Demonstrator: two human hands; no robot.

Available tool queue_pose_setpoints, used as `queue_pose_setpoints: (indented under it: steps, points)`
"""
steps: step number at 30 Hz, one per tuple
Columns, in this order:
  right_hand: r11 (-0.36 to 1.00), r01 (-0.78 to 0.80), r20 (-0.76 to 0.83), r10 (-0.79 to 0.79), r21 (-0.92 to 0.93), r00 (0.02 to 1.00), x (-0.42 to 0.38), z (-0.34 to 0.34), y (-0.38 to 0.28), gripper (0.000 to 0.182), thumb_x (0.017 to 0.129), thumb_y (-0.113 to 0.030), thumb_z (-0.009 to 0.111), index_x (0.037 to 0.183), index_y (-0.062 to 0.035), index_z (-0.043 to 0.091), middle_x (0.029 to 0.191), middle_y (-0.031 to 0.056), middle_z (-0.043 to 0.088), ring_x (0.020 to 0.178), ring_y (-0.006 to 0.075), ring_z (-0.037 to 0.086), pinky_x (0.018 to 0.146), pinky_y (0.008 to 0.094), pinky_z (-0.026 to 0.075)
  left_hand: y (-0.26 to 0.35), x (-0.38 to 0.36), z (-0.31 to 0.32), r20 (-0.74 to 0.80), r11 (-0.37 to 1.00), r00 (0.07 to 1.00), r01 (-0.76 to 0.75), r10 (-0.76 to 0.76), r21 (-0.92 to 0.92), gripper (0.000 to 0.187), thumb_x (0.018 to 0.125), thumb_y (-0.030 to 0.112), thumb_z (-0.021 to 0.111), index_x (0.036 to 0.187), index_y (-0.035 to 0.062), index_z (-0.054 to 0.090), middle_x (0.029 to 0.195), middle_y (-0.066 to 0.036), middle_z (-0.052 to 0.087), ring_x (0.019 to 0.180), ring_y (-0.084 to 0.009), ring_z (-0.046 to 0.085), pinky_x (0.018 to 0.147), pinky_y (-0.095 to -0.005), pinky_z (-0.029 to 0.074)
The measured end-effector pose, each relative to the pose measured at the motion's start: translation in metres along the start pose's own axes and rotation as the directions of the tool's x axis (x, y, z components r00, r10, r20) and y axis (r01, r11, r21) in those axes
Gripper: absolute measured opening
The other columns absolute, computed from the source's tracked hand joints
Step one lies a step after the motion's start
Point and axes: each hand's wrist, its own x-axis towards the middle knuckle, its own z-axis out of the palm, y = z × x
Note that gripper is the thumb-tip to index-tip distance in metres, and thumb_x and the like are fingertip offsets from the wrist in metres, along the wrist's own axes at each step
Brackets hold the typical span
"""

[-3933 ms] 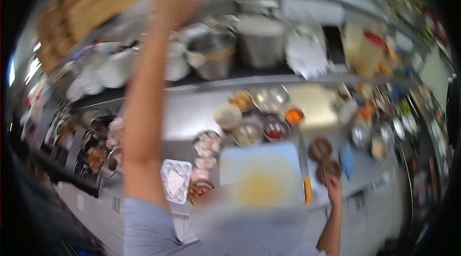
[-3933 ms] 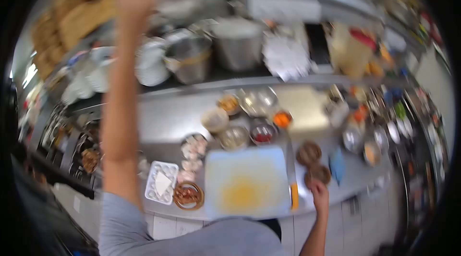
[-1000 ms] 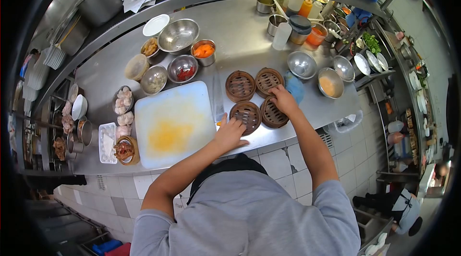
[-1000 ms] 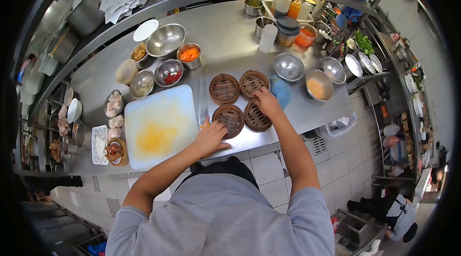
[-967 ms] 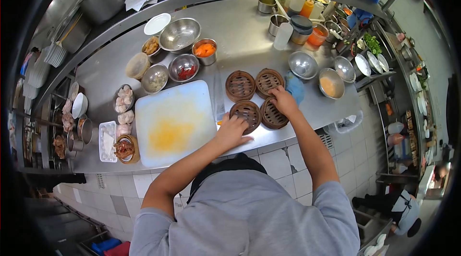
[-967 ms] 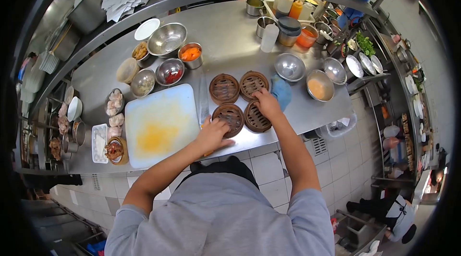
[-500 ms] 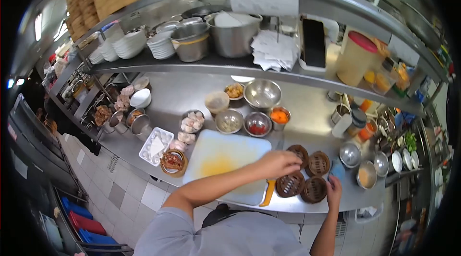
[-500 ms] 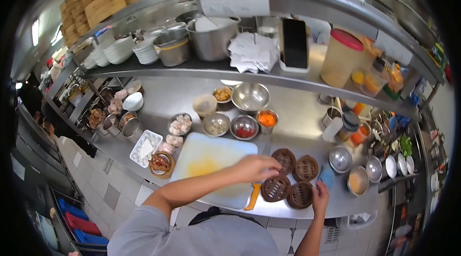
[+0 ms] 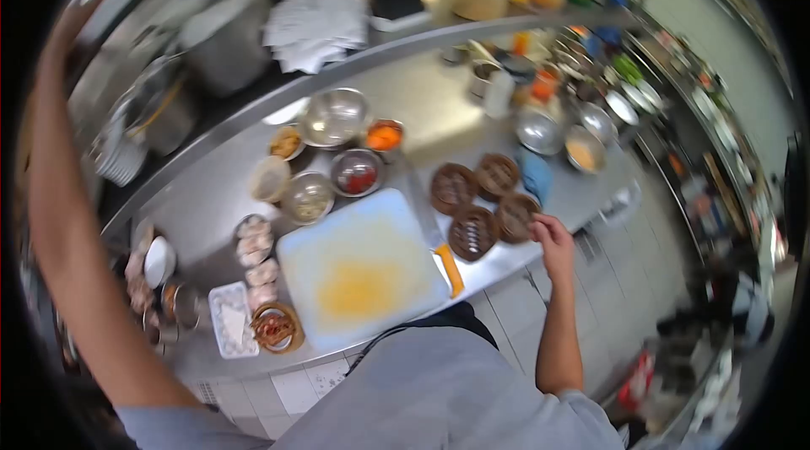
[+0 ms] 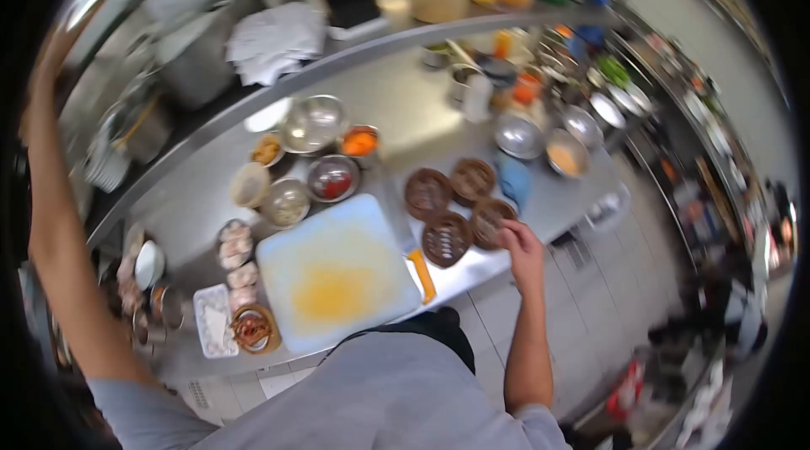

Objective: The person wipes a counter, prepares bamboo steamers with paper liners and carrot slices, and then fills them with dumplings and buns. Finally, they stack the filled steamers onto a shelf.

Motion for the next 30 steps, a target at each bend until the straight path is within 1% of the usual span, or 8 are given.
queue_pose_setpoints:
  steps: [6, 11, 16, 19, 23, 26, 28, 30]
  points:
    - [0.995, -0.093, -0.122, 0.089, -0.025, 0.989, -0.048, -0.01, 0.055, 0.025, 0.097, -0.009, 0.063, 0.122, -0.0027, 0.064, 0.097, 0.003, 0.068, 0.086, 0.0101, 0.062, 0.078, 0.0243, 0.051, -0.02, -0.013, 0.03, -0.016, 0.999, 0.999, -0.037, 0.037, -0.002, 0.045, 0.079, 0.028, 0.073, 0.113, -0.0013, 0.067, 0.11, -0.016, 0.069, 0.098, -0.0287, 0.065, 0.084, -0.0394, 0.052]
    - [0.997, -0.053, -0.114, 0.047, -0.049, 0.992, -0.03, -0.005, 0.043, 0.029, 0.095, -0.008, 0.065, 0.123, -0.0034, 0.063, 0.096, 0.0008, 0.066, 0.085, 0.0089, 0.06, 0.077, 0.0237, 0.05, -0.019, -0.066, -0.004, -0.225, 0.991, 0.967, -0.128, 0.117, -0.036, 0.052, 0.076, 0.033, 0.075, 0.112, -0.0028, 0.067, 0.111, -0.016, 0.069, 0.1, -0.0302, 0.065, 0.085, -0.041, 0.051]
    - [0.997, -0.008, -0.091, 0.001, -0.077, 0.996, -0.019, -0.021, 0.045, 0.03, 0.095, -0.008, 0.063, 0.125, -0.0043, 0.062, 0.096, 0.0019, 0.065, 0.085, 0.0104, 0.06, 0.078, 0.025, 0.051, 0.046, -0.217, -0.073, -0.462, 0.908, 0.842, -0.388, 0.279, -0.158, 0.058, 0.074, 0.039, 0.077, 0.111, -0.0043, 0.067, 0.112, -0.016, 0.068, 0.102, -0.0318, 0.064, 0.086, -0.0426, 0.051]
    - [0.996, -0.083, -0.094, 0.079, -0.039, 0.992, -0.02, -0.035, 0.055, 0.031, 0.095, -0.007, 0.062, 0.126, -0.0056, 0.062, 0.096, 0.0024, 0.065, 0.084, 0.0112, 0.061, 0.076, 0.0249, 0.051, 0.11, -0.315, -0.072, -0.339, 0.757, 0.843, -0.53, 0.418, -0.383, 0.062, 0.072, 0.042, 0.078, 0.111, -0.0052, 0.067, 0.113, -0.016, 0.068, 0.103, -0.0328, 0.064, 0.087, -0.0435, 0.051]
    - [0.99, -0.141, -0.046, 0.14, -0.022, 0.989, -0.01, -0.051, 0.068, 0.031, 0.096, -0.007, 0.06, 0.127, -0.0049, 0.06, 0.094, 0.0028, 0.066, 0.079, 0.0099, 0.06, 0.072, 0.0231, 0.05, 0.162, -0.368, 0.059, 0.274, 0.646, 0.77, -0.224, 0.576, -0.729, 0.064, 0.066, 0.039, 0.086, 0.108, -0.0044, 0.065, 0.11, -0.017, 0.067, 0.102, -0.0337, 0.064, 0.088, -0.0431, 0.051]
    - [0.992, -0.116, 0.01, 0.116, -0.043, 0.993, 0.014, -0.051, 0.059, 0.03, 0.098, -0.008, 0.059, 0.128, -0.0018, 0.059, 0.093, 0.0031, 0.066, 0.077, 0.009, 0.059, 0.071, 0.0224, 0.048, 0.179, -0.42, 0.242, 0.451, 0.675, 0.754, 0.013, 0.479, -0.738, 0.055, 0.07, 0.031, 0.088, 0.11, 0.0025, 0.064, 0.113, -0.014, 0.065, 0.11, -0.0308, 0.061, 0.096, -0.0382, 0.048]
    - [0.995, -0.098, 0.083, 0.099, -0.016, 0.992, 0.029, -0.04, 0.059, 0.03, 0.098, -0.009, 0.059, 0.128, -0.0011, 0.058, 0.095, 0.0033, 0.066, 0.079, 0.0088, 0.059, 0.071, 0.0222, 0.048, 0.192, -0.467, 0.34, 0.086, 0.681, 0.868, -0.318, 0.489, -0.659, 0.039, 0.073, 0.028, 0.083, 0.102, 0.0069, 0.067, 0.118, -0.011, 0.065, 0.122, -0.0357, 0.055, 0.105, -0.0477, 0.042]
    - [0.996, -0.085, 0.168, 0.085, -0.012, 0.982, 0.041, -0.023, 0.059, 0.031, 0.098, -0.008, 0.059, 0.128, 0.0009, 0.057, 0.096, 0.0037, 0.066, 0.082, 0.0091, 0.057, 0.071, 0.0222, 0.046, 0.193, -0.506, 0.398, 0.236, 0.782, 0.836, -0.31, 0.495, -0.54, 0.027, 0.083, 0.022, 0.073, 0.107, 0.0101, 0.069, 0.124, -0.009, 0.063, 0.135, -0.0349, 0.045, 0.115, -0.059, 0.027]
